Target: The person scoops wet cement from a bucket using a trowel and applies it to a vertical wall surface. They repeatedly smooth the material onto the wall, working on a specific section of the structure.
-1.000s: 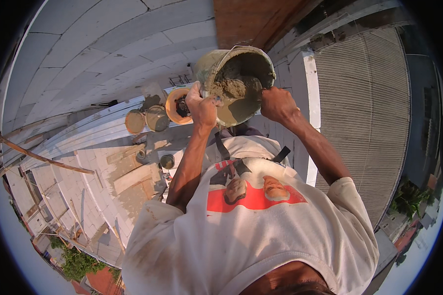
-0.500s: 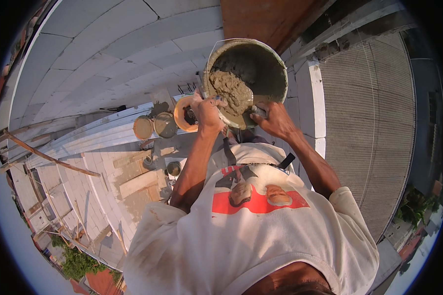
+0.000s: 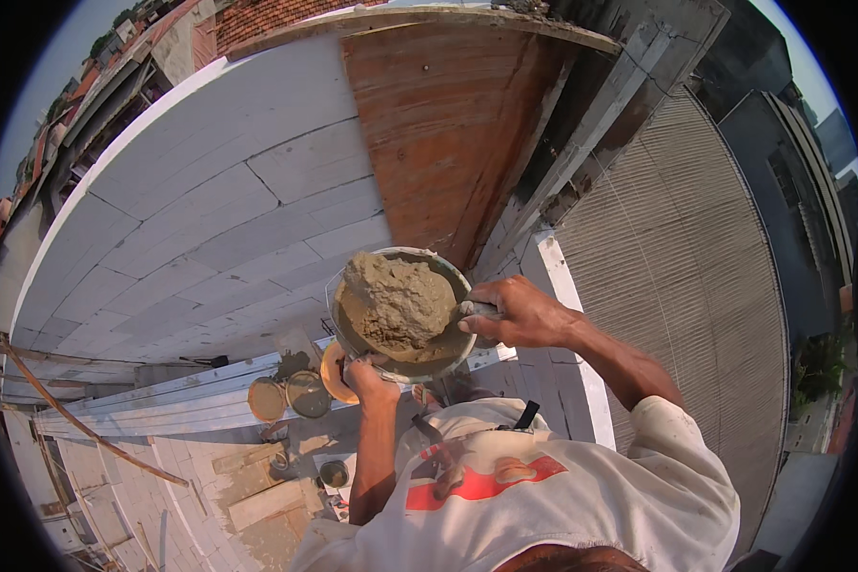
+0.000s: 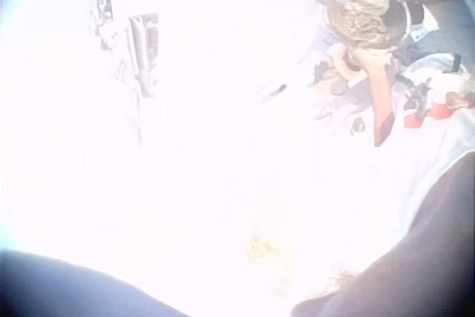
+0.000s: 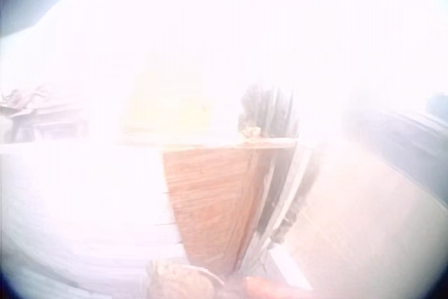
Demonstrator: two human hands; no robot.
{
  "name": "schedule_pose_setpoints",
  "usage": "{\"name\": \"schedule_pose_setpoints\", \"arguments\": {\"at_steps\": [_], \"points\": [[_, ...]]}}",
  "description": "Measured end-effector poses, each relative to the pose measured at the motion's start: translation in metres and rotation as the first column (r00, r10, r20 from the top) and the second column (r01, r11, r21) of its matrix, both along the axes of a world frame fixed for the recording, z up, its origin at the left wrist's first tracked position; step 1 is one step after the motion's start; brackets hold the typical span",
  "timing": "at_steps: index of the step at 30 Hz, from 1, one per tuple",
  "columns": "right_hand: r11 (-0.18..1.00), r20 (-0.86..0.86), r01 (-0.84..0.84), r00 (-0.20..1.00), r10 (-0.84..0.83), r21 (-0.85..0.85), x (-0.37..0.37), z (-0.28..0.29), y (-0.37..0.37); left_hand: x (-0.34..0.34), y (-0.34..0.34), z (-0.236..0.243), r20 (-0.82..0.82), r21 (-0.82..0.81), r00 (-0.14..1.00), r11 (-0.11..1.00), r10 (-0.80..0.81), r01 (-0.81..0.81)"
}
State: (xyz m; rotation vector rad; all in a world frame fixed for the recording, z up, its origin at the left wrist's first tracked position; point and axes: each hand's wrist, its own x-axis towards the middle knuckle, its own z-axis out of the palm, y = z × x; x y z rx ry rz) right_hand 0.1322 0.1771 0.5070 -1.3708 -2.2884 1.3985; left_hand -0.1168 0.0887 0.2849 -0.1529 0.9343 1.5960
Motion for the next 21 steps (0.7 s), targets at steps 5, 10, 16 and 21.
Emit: {"name": "schedule_pose_setpoints", "arguments": {"at_steps": [5,10,16,21], "points": [[0.982,-0.249,0.061,0.963,-0.105,-0.179,0.002,0.097,0.059,-0.029,-0.025,-0.055,-0.071,-0.125,0.993,0.987,0.095,-0.103],[0.966,-0.719,0.088,0.651,-0.242,-0.245,0.061,0.171,0.169,-0.018,-0.038,-0.051,-0.152,-0.153,0.988,0.987,0.029,-0.053],[0.949,-0.867,0.228,0.401,-0.295,-0.217,0.100,0.170,0.213,-0.004,-0.048,-0.005,-0.114,-0.337,0.993,0.938,0.042,-0.079],[0.911,-0.636,0.410,0.714,-0.293,0.041,0.046,0.098,0.101,-0.007,-0.044,-0.003,-0.315,-0.239,0.947,0.960,0.067,-0.148]]}}
